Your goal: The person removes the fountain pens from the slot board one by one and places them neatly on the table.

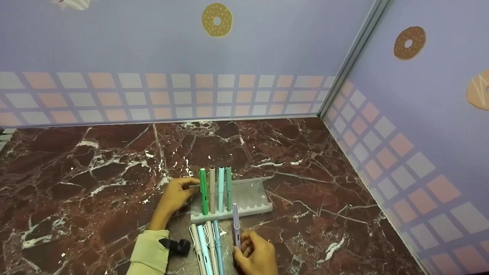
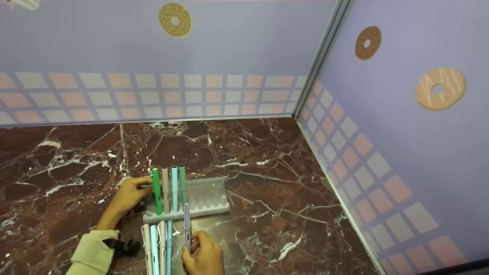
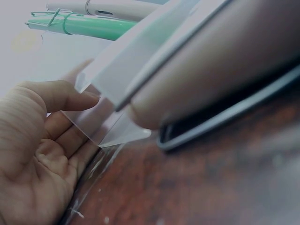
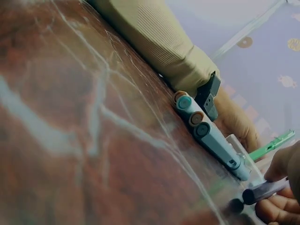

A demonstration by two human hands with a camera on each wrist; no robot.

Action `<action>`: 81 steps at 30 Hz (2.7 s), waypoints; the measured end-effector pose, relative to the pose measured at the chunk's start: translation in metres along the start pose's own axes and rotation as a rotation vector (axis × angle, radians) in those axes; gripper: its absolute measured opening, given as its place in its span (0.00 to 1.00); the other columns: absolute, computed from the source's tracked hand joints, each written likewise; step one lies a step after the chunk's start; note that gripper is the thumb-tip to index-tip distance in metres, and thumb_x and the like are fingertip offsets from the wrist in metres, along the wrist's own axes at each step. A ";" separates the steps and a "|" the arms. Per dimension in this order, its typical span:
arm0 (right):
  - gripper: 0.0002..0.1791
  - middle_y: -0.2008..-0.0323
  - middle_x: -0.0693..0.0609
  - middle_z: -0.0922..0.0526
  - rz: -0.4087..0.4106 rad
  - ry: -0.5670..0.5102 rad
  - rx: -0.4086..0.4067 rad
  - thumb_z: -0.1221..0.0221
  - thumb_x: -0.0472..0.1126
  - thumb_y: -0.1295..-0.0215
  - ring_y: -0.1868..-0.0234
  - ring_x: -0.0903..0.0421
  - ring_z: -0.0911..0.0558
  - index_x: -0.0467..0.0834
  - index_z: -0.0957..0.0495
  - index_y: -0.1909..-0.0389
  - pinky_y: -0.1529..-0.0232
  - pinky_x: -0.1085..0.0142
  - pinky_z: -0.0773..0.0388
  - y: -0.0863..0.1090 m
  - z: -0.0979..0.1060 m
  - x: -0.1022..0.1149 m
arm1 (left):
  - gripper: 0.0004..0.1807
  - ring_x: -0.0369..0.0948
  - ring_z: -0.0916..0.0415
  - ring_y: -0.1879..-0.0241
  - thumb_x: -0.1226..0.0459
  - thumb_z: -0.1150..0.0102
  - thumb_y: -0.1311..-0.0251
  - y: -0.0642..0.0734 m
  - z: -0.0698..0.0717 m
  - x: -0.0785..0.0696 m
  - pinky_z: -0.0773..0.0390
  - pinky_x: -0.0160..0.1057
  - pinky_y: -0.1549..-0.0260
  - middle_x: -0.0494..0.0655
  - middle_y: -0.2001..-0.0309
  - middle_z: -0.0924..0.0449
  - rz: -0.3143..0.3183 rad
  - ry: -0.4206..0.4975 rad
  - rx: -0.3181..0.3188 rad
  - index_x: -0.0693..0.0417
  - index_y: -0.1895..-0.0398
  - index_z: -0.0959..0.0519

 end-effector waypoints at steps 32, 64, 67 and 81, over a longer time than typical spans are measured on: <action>0.16 0.82 0.65 0.26 0.098 0.295 0.105 0.24 0.42 0.61 0.80 0.75 0.34 0.50 0.22 0.74 0.80 0.80 0.35 0.011 -0.010 0.017 | 0.09 0.41 0.19 0.63 0.76 0.37 0.40 0.001 0.000 0.000 0.21 0.31 0.64 0.57 0.57 0.13 -0.007 0.006 0.003 0.62 0.58 0.14; 0.14 0.67 0.52 0.18 0.297 0.071 -0.122 0.30 0.29 0.53 0.66 0.59 0.21 0.40 0.19 0.63 0.62 0.69 0.21 -0.053 -0.016 -0.006 | 0.09 0.38 0.23 0.71 0.76 0.37 0.40 0.000 0.000 0.002 0.23 0.30 0.73 0.58 0.58 0.13 0.005 0.041 0.012 0.63 0.58 0.14; 0.16 0.63 0.51 0.18 0.306 0.138 -0.146 0.29 0.33 0.54 0.60 0.56 0.21 0.42 0.19 0.61 0.56 0.62 0.22 -0.064 -0.017 -0.009 | 0.09 0.38 0.21 0.66 0.76 0.37 0.41 0.000 -0.001 0.001 0.21 0.31 0.66 0.57 0.58 0.13 -0.011 0.034 0.008 0.63 0.59 0.14; 0.10 0.64 0.55 0.13 0.168 0.352 0.043 0.34 0.50 0.37 0.64 0.57 0.21 0.48 0.16 0.62 0.60 0.62 0.30 -0.077 -0.040 -0.024 | 0.08 0.36 0.22 0.70 0.77 0.36 0.42 0.001 0.000 -0.005 0.23 0.30 0.69 0.59 0.60 0.13 -0.046 0.048 -0.007 0.65 0.60 0.14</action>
Point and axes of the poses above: each hand's wrist, its own y-axis away from the middle knuckle, its own z-axis out of the back of the hand, x = y × z, the point moved 10 cm from there along -y, towards the middle knuckle
